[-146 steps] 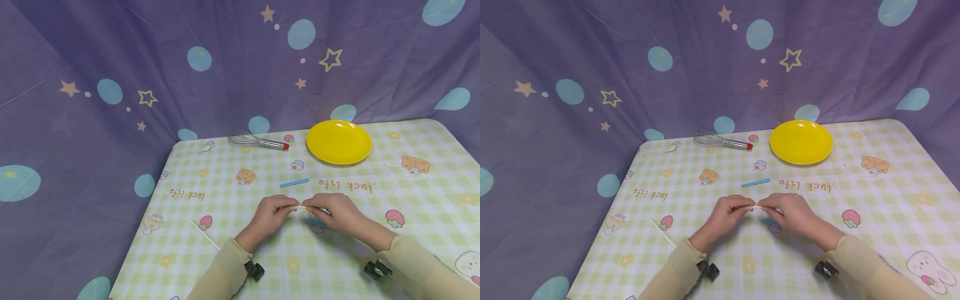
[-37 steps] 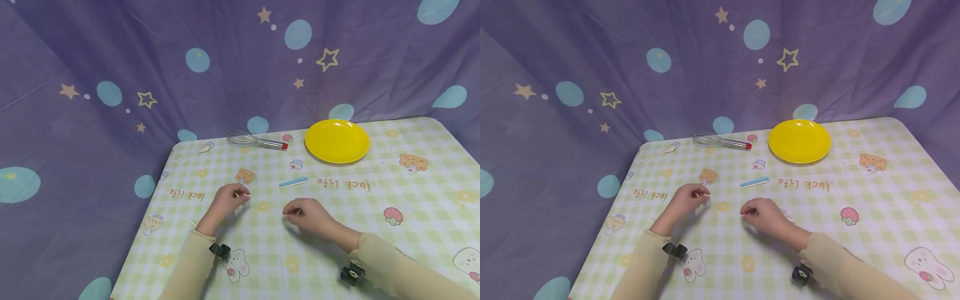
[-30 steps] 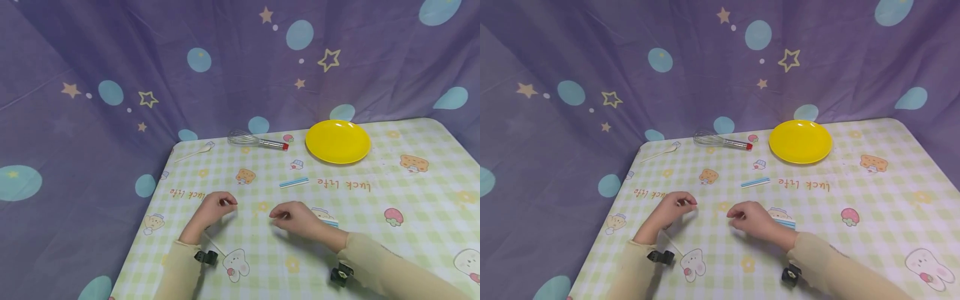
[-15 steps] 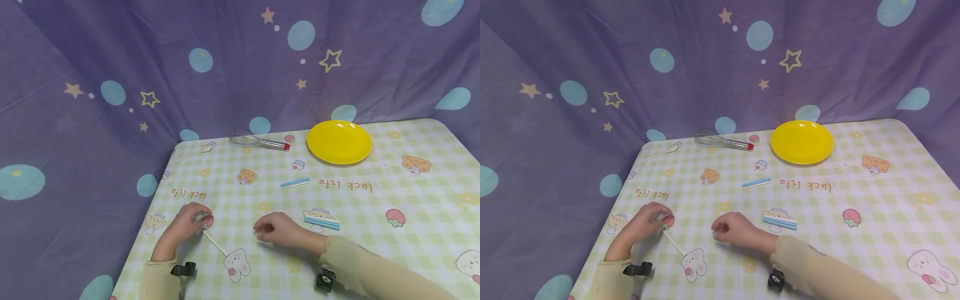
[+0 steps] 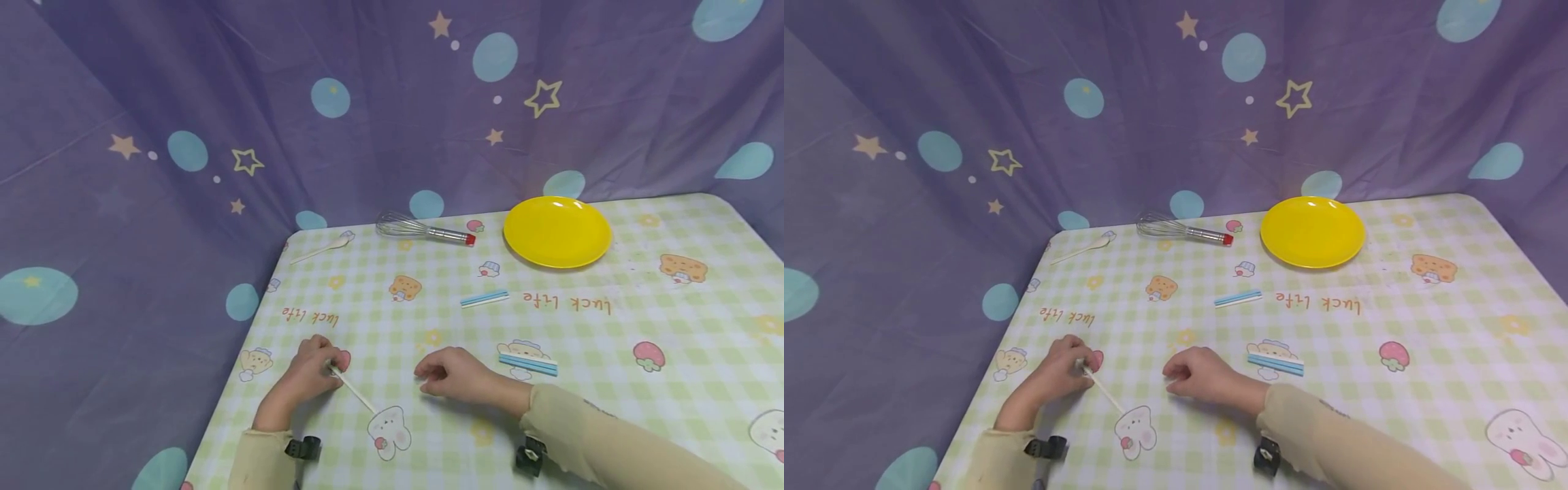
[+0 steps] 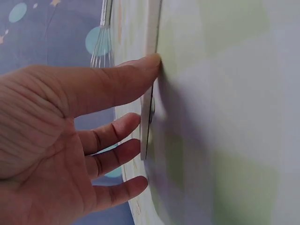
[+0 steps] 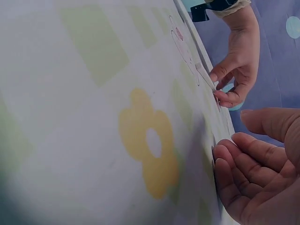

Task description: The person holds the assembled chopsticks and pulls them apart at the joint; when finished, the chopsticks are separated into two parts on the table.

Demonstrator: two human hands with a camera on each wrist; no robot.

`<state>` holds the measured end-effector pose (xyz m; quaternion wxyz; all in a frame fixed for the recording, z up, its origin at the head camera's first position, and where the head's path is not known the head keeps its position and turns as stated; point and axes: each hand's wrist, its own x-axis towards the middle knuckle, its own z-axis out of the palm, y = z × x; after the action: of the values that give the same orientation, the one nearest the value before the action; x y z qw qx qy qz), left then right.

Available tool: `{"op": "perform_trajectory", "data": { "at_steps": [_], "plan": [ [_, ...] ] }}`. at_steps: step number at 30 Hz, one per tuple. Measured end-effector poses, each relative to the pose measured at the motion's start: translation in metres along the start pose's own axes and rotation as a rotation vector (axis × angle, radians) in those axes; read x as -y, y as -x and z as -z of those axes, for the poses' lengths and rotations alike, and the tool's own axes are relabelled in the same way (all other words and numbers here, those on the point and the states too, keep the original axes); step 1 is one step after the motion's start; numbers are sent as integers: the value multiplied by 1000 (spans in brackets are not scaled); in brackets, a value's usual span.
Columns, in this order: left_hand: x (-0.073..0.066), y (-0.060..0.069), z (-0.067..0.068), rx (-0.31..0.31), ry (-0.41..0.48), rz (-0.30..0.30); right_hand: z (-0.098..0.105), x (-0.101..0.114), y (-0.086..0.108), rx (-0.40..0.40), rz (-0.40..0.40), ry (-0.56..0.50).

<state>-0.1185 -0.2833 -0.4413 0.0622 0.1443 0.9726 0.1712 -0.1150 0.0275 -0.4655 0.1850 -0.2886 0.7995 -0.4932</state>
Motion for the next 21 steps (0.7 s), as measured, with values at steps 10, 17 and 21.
{"op": "perform_trajectory", "data": {
  "at_steps": [10,17,21],
  "plan": [
    [-30,-15,-9,59,-50,-28,-3,-3,-3,3,12,60],
    [-52,-27,-16,84,-94,-102,-8,-4,-4,-59,36,220],
    [-57,-30,-20,66,-98,-134,-10,-3,-4,-119,5,300]
  ]
}}
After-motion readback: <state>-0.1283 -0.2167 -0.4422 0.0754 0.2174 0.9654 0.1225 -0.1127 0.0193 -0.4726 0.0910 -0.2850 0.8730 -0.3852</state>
